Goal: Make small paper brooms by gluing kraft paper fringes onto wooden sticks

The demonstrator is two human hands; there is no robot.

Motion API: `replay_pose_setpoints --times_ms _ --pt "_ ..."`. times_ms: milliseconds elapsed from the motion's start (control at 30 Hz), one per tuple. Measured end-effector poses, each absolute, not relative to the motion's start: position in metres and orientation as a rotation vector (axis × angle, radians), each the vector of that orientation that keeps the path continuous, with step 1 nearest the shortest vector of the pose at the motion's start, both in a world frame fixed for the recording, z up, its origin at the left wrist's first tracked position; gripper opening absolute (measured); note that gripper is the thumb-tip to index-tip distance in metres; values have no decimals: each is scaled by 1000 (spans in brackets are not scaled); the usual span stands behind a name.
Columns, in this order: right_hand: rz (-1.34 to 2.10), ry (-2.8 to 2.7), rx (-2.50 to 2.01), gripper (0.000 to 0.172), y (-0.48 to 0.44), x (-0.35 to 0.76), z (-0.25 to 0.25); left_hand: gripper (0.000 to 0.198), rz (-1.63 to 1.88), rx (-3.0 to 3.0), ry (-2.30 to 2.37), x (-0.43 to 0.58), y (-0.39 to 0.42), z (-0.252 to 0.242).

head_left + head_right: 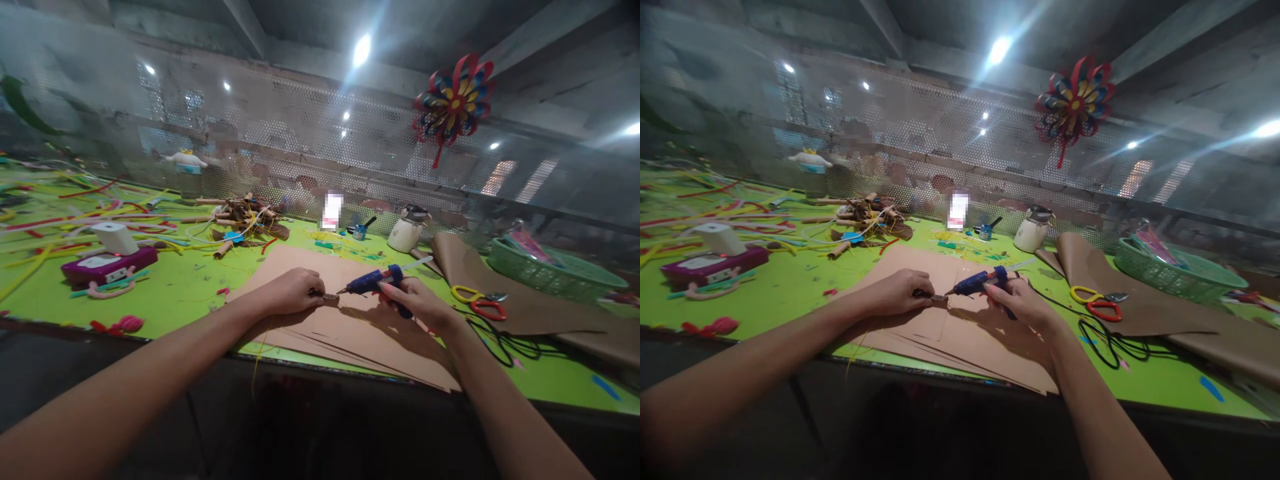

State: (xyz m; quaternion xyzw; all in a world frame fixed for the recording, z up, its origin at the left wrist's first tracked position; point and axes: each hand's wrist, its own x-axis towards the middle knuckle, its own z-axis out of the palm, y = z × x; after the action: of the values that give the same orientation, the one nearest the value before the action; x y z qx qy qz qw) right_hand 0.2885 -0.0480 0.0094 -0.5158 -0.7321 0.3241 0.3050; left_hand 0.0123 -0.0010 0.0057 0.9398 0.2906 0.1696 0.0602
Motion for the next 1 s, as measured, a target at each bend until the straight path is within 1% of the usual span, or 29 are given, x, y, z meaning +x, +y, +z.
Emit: replay_pose_setpoints --times_ms 200,433,867,1000 --pt "865 -2006 -1384 49 -43 287 3 22 522 2858 884 12 0 4" --pt "777 -2003 -1370 50 -44 290 5 24 528 2844 883 12 0 4" --pt "826 -1975 -1340 49 -46 290 6 28 531 2787 953 12 -3 6" --pt "894 -1971 -1350 48 -48 289 10 28 546 2771 981 12 -4 6"
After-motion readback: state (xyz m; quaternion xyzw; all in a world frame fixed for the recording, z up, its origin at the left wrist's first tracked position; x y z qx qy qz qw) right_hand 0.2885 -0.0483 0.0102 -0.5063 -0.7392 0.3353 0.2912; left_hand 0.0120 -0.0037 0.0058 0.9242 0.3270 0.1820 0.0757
